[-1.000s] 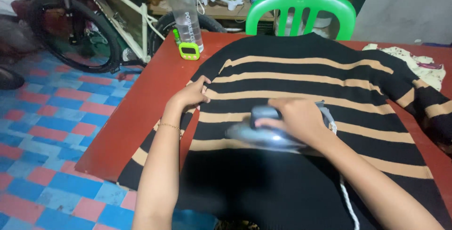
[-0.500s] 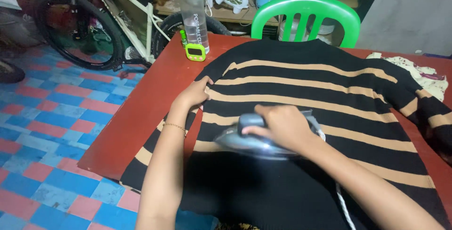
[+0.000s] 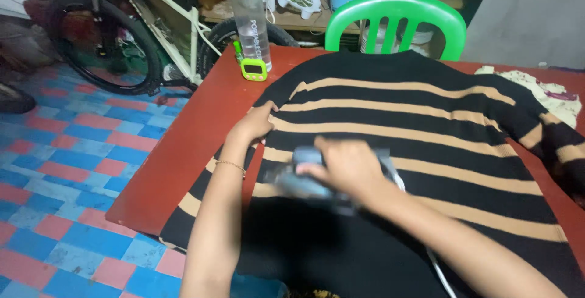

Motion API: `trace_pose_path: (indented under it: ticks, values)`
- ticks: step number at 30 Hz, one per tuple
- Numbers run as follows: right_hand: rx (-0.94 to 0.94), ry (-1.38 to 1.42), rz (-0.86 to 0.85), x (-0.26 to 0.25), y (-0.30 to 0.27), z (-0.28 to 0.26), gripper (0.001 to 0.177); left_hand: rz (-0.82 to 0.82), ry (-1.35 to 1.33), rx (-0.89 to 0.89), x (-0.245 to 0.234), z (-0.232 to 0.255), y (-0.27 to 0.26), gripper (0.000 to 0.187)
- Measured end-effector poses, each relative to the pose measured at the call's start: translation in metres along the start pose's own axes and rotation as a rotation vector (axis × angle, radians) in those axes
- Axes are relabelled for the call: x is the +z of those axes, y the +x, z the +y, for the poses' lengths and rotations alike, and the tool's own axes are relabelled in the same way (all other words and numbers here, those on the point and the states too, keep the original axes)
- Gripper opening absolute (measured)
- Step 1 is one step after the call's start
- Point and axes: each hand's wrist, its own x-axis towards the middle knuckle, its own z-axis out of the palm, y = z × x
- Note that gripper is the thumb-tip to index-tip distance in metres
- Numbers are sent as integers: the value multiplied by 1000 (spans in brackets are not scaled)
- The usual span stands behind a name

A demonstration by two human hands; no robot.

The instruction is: Ironing a striped sweater on a table using a steam iron

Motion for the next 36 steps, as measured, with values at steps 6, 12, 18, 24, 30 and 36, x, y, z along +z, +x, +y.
trace_pose_path:
  ticks: [6,12,18,24,30,36]
  values:
    - [-188,63,51,11,-30,-24,53,-47,19,16,-3,6,-18,50]
    - [3,-165,145,17,4,26,54,-21,32,25,0,6,-12,53]
    - [185,-86,-136,-20,-17,29,63,-23,21,19,17,-26,22,51]
    - [-190,180,-182,-42,-76,20,56,45,90,62,62,-88,107,50]
    - [-147,7,81,-24,-68,87,54,137,-26,-66,41,-39,65,59]
    - [430,-352,38,-28,-56,156,61,214,-74,-90,55,-53,77,51]
